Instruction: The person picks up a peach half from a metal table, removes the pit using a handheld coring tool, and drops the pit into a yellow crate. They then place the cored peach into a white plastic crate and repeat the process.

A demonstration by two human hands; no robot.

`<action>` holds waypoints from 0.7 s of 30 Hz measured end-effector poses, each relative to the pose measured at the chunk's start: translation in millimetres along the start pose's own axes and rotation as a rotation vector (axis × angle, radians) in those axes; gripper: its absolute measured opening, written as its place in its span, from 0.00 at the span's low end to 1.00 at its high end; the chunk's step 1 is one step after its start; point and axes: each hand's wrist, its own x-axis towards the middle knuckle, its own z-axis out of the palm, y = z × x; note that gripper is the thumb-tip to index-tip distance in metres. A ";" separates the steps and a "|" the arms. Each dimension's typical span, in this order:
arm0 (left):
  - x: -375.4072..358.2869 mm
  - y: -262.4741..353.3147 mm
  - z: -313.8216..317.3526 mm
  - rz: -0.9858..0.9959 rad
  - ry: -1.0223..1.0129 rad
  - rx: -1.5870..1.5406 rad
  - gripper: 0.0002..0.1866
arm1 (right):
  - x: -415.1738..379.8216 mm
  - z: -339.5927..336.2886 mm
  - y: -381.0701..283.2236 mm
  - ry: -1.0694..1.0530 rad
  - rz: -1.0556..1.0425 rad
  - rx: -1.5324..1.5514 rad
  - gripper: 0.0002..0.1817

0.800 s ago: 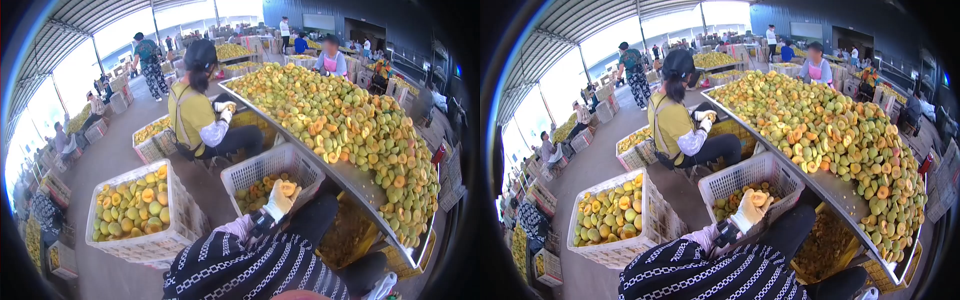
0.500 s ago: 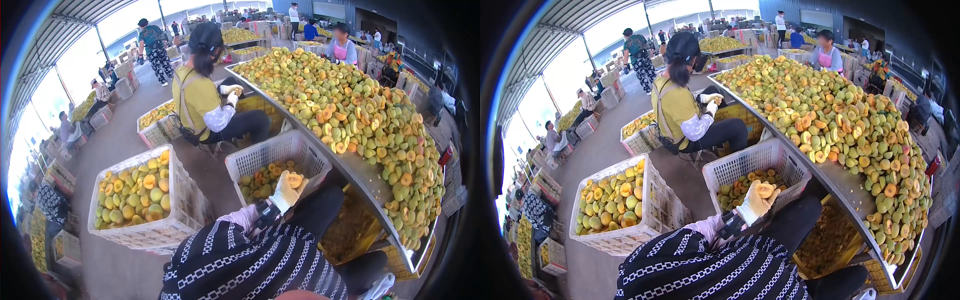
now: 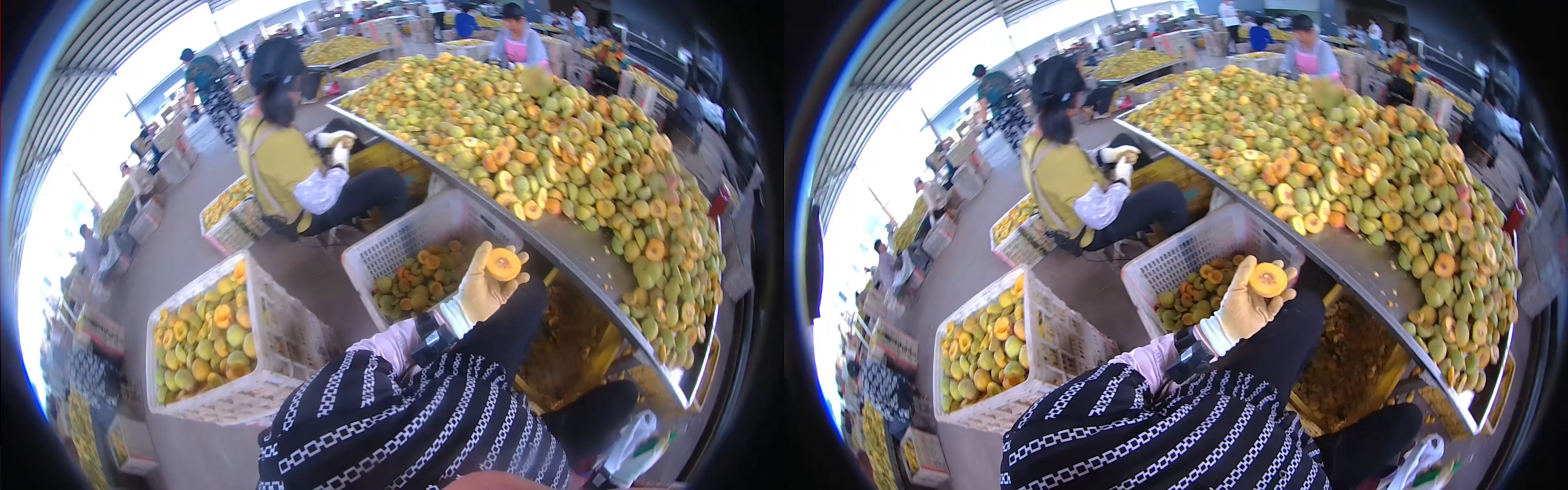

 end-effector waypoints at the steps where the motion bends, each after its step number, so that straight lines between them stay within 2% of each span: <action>1: 6.0 -4.4 -2.3 -0.048 -0.036 0.005 0.26 | 14.6 -18.8 19.9 0.042 -0.007 0.002 0.28; 3: 15.7 -13.9 8.2 -0.132 -0.001 0.060 0.27 | 0.2 40.3 12.6 -0.250 -0.207 -0.262 0.25; 4: 22.1 -22.0 12.2 -0.154 0.023 0.100 0.28 | -33.2 77.9 10.0 -0.160 -0.270 -0.262 0.25; 5: 30.6 -30.9 14.0 -0.186 0.006 0.090 0.28 | -41.7 95.2 6.6 -0.166 -0.233 -0.425 0.26; 6: 38.5 -36.9 18.3 -0.243 -0.021 0.078 0.27 | -47.5 109.5 4.0 -0.319 -0.296 -0.577 0.27; 7: 46.1 -42.0 20.6 -0.299 -0.033 0.063 0.27 | -59.9 132.4 -2.8 -0.334 -0.255 -0.783 0.27; 8: 50.0 -46.2 24.3 -0.355 -0.053 0.053 0.27 | -57.0 143.1 13.0 -0.374 -0.451 -0.883 0.25; 11: 56.7 -89.9 30.1 -0.386 -0.113 0.158 0.30 | -65.6 153.6 9.1 -0.469 -0.401 -0.804 0.24; 12: 55.0 -99.5 30.1 -0.392 -0.084 0.233 0.31 | -60.3 154.1 14.0 -0.530 -0.691 -0.894 0.24; 15: 52.9 -124.4 33.2 -0.402 -0.063 0.365 0.33 | -67.5 168.3 14.3 -0.581 -0.703 -0.879 0.26; 17: 44.9 -130.8 37.7 -0.368 0.057 0.498 0.33 | -75.3 175.8 22.9 -0.587 -0.724 -0.888 0.26; 18: 42.8 -136.0 34.9 -0.387 0.067 0.491 0.33 | -75.7 177.8 28.0 -0.593 -0.820 -0.887 0.26; 21: 39.7 -145.9 28.7 -0.259 0.094 0.592 0.32 | -80.5 185.5 32.1 -0.610 -0.963 -1.144 0.29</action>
